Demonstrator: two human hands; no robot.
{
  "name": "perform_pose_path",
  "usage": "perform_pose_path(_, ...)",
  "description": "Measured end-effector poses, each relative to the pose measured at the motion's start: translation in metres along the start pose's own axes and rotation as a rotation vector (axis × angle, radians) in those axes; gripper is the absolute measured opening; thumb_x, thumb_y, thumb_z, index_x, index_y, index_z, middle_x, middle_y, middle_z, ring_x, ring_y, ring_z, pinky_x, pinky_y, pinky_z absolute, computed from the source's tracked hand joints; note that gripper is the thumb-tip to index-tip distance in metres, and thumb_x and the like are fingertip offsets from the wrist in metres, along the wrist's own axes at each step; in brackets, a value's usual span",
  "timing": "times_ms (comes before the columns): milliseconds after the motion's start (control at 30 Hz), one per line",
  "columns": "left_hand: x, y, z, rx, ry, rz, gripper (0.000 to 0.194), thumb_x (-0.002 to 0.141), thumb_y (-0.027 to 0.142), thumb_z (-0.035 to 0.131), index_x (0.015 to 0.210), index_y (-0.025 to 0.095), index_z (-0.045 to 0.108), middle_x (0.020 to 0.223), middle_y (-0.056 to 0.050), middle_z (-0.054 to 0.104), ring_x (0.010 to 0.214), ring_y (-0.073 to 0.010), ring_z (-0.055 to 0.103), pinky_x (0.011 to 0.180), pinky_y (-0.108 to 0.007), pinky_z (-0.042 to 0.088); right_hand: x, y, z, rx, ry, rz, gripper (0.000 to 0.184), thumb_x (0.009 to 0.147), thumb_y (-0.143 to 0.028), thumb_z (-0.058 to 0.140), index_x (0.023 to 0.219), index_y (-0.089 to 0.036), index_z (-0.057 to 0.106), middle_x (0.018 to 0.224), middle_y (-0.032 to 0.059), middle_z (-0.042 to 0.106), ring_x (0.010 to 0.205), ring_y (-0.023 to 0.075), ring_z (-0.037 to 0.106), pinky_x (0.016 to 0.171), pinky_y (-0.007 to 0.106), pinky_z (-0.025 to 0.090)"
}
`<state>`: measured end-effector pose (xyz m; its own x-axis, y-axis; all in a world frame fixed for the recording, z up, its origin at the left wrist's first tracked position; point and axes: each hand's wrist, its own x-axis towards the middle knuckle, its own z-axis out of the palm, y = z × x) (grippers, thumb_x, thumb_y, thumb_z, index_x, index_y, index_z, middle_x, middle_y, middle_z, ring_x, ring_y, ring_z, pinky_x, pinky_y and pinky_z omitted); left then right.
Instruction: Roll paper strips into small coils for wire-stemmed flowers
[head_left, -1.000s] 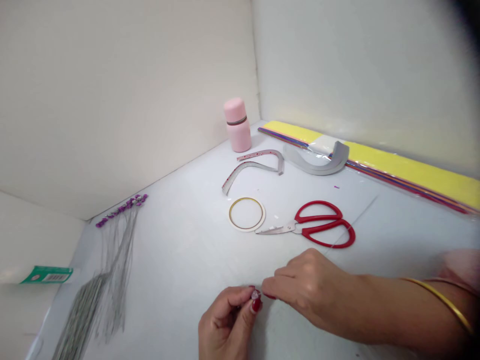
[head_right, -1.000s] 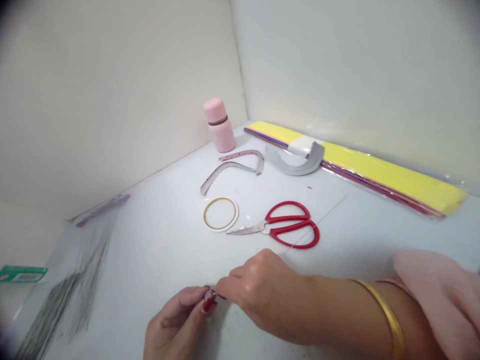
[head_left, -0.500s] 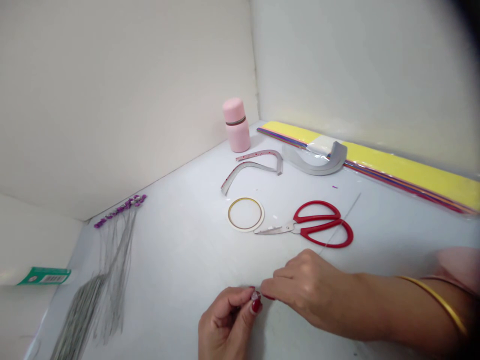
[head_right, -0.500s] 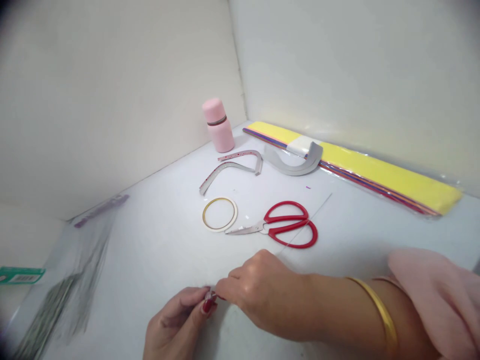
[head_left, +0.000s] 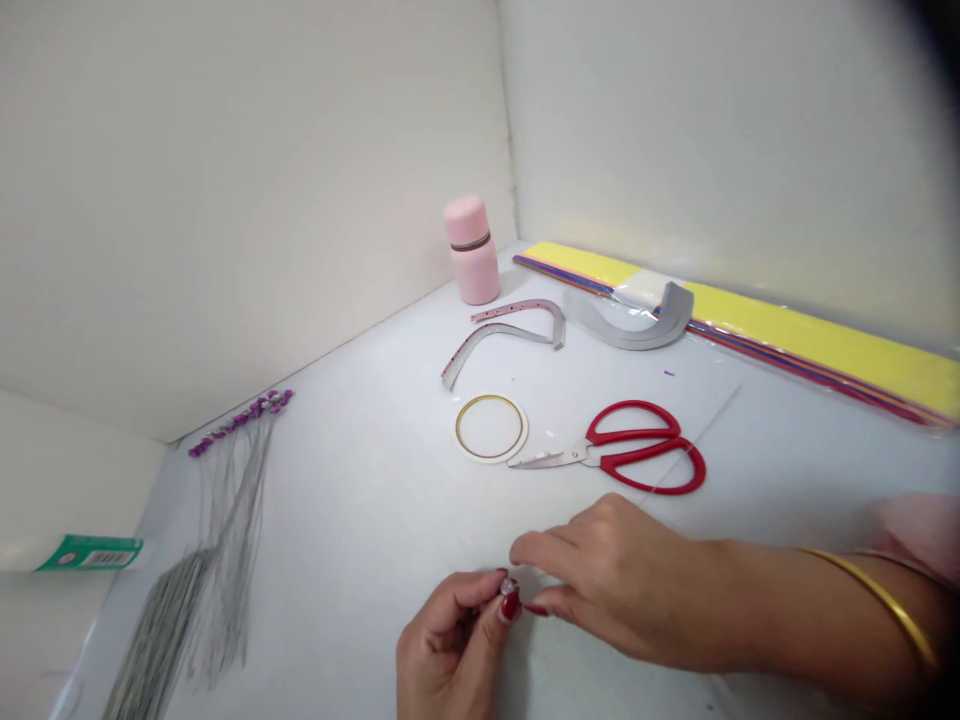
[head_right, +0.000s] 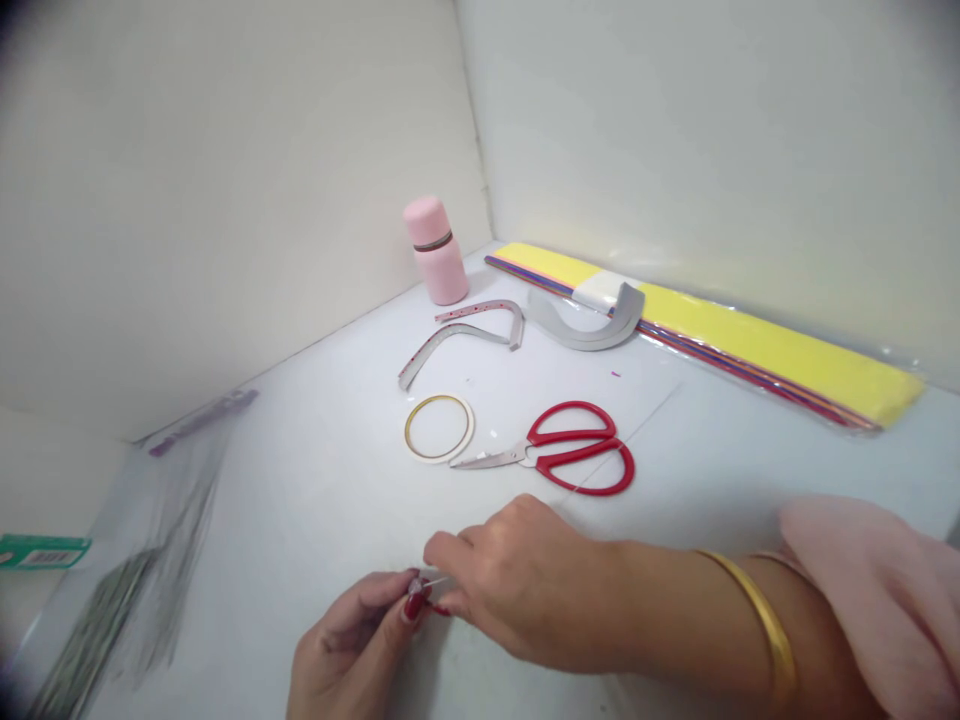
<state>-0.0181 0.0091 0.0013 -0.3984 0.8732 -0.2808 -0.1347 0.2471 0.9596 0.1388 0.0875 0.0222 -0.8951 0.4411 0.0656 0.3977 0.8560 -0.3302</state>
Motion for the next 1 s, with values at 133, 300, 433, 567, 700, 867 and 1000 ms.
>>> perform_pose_path(133,0.0004,0.0004,-0.0006,0.015,0.012,-0.008,0.019,0.051,0.029,0.076,0.062,0.016,0.070,0.063,-0.006,0.070,0.060,-0.0156,0.062,0.057,-0.021,0.049,-0.0002,0.0003,-0.0017,-0.017,-0.025,-0.022,0.012,0.078,-0.008,0.040,0.082,-0.018,0.046,0.067,-0.0014,0.060,0.051,0.0127,0.051,0.047,0.025,0.021)
perform_pose_path(300,-0.0008,-0.0017,-0.0002,-0.004,-0.004,-0.016,0.016,0.053,0.028,0.075,0.062,0.016,0.070,0.065,-0.005,0.069,0.061,-0.0141,0.061,0.058,-0.019,0.048,-0.0013,0.0013,-0.0042,-0.002,-0.023,-0.031,0.022,0.069,-0.002,0.040,0.082,-0.019,0.046,0.063,-0.0022,0.058,0.050,0.0126,0.049,0.046,0.026,0.020)
perform_pose_path(433,-0.0018,-0.0029,0.0002,-0.003,-0.024,-0.018,0.013,0.054,0.026,0.074,0.062,0.017,0.070,0.063,-0.004,0.069,0.060,-0.0131,0.060,0.057,-0.017,0.047,-0.0018,0.0017,-0.0022,0.007,-0.001,-0.048,0.019,0.070,-0.004,0.041,0.081,-0.019,0.048,0.062,-0.0026,0.058,0.049,0.0120,0.048,0.046,0.025,0.021)
perform_pose_path(567,-0.0015,-0.0028,0.0002,-0.015,-0.036,-0.036,0.013,0.054,0.027,0.075,0.061,0.017,0.069,0.062,-0.004,0.068,0.059,-0.0137,0.060,0.056,-0.019,0.047,-0.0018,0.0025,0.0000,0.031,0.004,-0.053,0.018,0.070,-0.005,0.040,0.079,-0.018,0.049,0.061,-0.0021,0.058,0.048,0.0116,0.047,0.045,0.025,0.022)
perform_pose_path(700,-0.0015,-0.0022,0.0002,-0.017,-0.053,-0.052,0.013,0.054,0.028,0.074,0.060,0.017,0.069,0.061,-0.004,0.068,0.058,-0.0132,0.059,0.055,-0.018,0.046,-0.0013,0.0030,0.0006,0.055,-0.004,-0.060,0.017,0.071,-0.006,0.040,0.079,-0.018,0.049,0.062,-0.0015,0.059,0.048,0.0117,0.047,0.045,0.025,0.023)
perform_pose_path(867,-0.0010,-0.0016,-0.0004,0.016,-0.069,-0.036,0.013,0.056,0.028,0.073,0.060,0.017,0.069,0.062,-0.004,0.068,0.058,-0.0126,0.058,0.056,-0.018,0.045,-0.0003,0.0018,-0.0012,0.058,-0.021,-0.049,0.015,0.072,-0.007,0.040,0.078,-0.018,0.049,0.063,-0.0010,0.059,0.049,0.0119,0.048,0.046,0.025,0.023)
perform_pose_path(1000,-0.0009,-0.0015,-0.0006,-0.021,-0.078,-0.045,0.011,0.056,0.026,0.074,0.061,0.017,0.069,0.061,-0.003,0.067,0.058,-0.0111,0.057,0.056,-0.016,0.044,-0.0005,0.0007,-0.0022,0.074,-0.024,-0.052,0.016,0.072,-0.006,0.039,0.078,-0.017,0.049,0.063,-0.0005,0.060,0.049,0.0118,0.048,0.046,0.025,0.023)
